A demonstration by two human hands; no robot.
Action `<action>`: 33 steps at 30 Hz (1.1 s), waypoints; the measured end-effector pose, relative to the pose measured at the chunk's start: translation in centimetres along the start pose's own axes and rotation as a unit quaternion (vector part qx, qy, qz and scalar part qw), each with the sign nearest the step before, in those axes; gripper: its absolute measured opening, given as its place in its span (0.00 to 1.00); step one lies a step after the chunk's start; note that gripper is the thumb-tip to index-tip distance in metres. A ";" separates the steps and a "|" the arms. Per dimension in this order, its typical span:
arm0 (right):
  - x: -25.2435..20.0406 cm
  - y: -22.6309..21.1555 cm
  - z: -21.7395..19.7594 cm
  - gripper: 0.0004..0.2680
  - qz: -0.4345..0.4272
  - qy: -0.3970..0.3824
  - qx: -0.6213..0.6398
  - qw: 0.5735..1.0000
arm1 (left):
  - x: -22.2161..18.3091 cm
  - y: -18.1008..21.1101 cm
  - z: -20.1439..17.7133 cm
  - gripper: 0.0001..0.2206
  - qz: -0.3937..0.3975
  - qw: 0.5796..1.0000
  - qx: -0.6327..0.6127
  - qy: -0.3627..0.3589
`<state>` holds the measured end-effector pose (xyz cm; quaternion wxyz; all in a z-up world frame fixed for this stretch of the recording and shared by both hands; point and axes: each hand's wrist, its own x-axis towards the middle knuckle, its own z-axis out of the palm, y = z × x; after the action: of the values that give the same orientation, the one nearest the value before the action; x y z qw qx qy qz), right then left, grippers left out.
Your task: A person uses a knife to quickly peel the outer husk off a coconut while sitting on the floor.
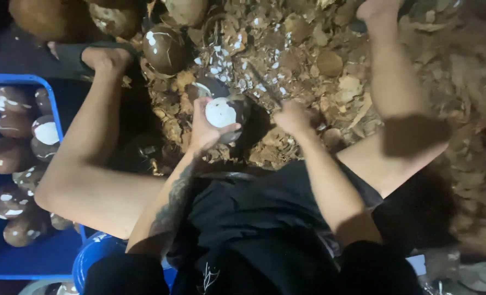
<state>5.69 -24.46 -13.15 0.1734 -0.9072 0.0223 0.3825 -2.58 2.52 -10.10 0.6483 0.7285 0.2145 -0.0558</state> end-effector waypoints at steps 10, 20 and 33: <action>-1.4 -6.0 4.1 0.20 -0.265 0.032 -0.129 0.955 | 0.6 -0.6 1.2 0.56 -0.062 0.994 -0.091 0.015; 2.0 -3.8 7.5 0.14 -0.217 0.054 -0.090 0.970 | 0.3 0.7 1.3 0.51 -0.107 0.990 0.081 0.053; -0.4 2.3 -0.5 0.15 -0.043 -0.014 -0.064 0.997 | 0.6 -3.3 0.1 0.54 -0.044 0.998 -0.047 -0.006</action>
<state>5.36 -26.78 -13.28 0.1321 -0.9113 -0.0437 0.3876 -3.27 2.81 -13.43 0.6796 0.6869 0.2452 -0.0783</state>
